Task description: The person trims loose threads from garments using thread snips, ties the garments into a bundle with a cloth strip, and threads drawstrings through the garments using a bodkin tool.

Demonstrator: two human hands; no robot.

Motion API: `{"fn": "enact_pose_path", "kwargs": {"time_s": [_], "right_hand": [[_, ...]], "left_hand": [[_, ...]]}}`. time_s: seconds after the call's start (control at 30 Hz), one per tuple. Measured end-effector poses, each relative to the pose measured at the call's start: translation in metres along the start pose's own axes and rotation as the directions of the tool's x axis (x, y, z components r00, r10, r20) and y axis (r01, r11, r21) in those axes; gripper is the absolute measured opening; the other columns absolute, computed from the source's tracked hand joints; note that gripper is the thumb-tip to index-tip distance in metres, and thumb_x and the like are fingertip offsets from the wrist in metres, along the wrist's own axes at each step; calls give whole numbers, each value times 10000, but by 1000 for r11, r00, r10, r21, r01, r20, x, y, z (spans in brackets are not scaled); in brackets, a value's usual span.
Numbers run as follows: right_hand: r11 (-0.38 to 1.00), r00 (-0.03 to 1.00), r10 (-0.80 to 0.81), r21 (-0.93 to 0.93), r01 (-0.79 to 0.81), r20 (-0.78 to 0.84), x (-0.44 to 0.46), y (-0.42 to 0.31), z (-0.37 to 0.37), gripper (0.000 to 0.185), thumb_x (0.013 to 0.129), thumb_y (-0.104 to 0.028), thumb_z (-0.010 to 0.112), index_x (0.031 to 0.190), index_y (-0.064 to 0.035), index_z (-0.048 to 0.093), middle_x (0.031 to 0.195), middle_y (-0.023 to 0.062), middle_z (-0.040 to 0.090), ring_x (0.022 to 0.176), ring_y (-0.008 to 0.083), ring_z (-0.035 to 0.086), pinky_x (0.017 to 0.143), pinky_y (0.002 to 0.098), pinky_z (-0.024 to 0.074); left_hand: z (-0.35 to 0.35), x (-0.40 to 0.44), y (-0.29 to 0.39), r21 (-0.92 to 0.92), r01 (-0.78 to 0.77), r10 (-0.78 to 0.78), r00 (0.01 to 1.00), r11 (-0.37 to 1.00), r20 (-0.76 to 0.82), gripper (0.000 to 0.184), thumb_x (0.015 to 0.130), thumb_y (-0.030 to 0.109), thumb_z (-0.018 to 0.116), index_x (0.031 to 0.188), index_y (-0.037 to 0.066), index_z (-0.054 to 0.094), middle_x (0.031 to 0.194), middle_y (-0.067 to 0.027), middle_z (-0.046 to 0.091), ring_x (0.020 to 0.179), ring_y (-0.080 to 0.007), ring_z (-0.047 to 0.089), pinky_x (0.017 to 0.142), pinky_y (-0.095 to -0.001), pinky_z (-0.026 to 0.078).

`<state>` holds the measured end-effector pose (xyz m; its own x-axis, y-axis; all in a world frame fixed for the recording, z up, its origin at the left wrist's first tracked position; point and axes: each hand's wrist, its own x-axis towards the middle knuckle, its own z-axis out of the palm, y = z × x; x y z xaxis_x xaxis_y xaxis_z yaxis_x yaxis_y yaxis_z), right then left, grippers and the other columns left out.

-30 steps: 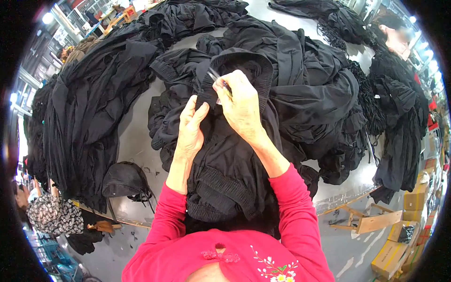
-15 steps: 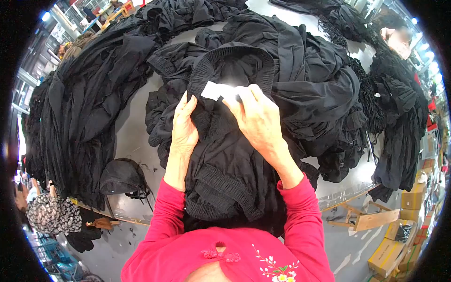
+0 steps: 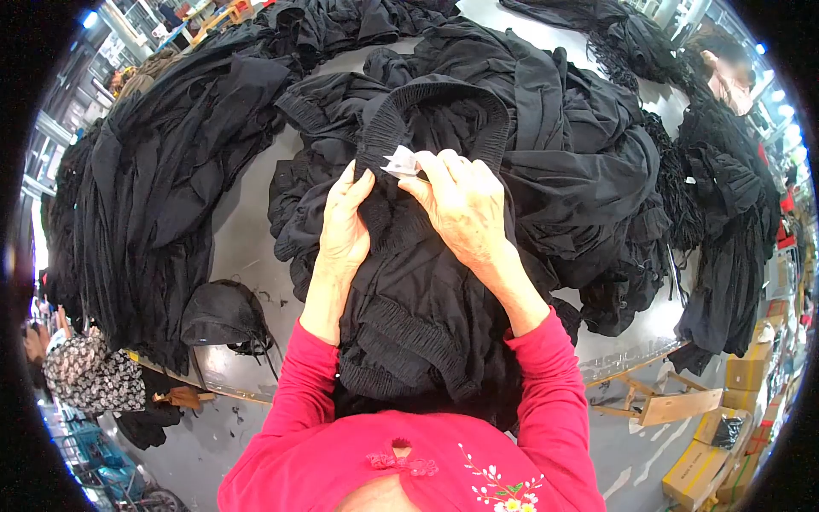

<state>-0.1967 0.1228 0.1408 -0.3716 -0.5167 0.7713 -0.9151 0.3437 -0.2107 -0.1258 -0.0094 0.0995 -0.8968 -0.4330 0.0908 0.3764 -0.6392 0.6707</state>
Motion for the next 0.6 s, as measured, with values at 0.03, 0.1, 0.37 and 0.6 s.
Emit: {"fn": "enact_pose_path", "kwargs": {"time_s": [0.03, 0.1, 0.37, 0.6], "right_hand": [[1000, 1000, 0, 1, 0, -1, 0, 0, 0, 238, 717, -180, 669, 891, -55, 564, 678, 42, 486, 559, 203, 466, 517, 309, 384], [1000, 999, -16, -12, 17, 31, 2, 1, 1, 218, 731, -182, 657, 877, -49, 564, 694, 48, 509, 569, 204, 485, 515, 308, 386], [989, 995, 96, 108, -96, 2, -13, 17, -1, 177, 775, -149, 619, 908, -43, 570, 711, 59, 519, 594, 213, 504, 530, 307, 397], [992, 995, -96, -84, 93, -34, -13, 9, -1, 337, 727, -224, 646, 997, -45, 555, 695, 22, 493, 601, 182, 483, 557, 296, 375]], "left_hand": [[0, -1, 1, 1, -1, 1, 1000, 1000, 0, 254, 837, 44, 540, 1088, 9, 524, 1013, -29, 588, 923, -90, 542, 852, -224, 395], [4, -2, 4, -38, 12, -8, 994, 999, 113, 236, 832, 33, 543, 1066, 4, 531, 1002, -27, 587, 905, -85, 546, 839, -215, 402], [1, -4, 4, 25, -43, 40, 994, 999, 106, 198, 837, 26, 536, 1034, 6, 550, 996, -27, 595, 892, -80, 551, 820, -197, 404], [18, -5, 10, 8, -49, 47, 987, 999, 151, 183, 850, 29, 518, 1027, 1, 554, 997, -26, 589, 900, -75, 539, 826, -209, 398]]}}
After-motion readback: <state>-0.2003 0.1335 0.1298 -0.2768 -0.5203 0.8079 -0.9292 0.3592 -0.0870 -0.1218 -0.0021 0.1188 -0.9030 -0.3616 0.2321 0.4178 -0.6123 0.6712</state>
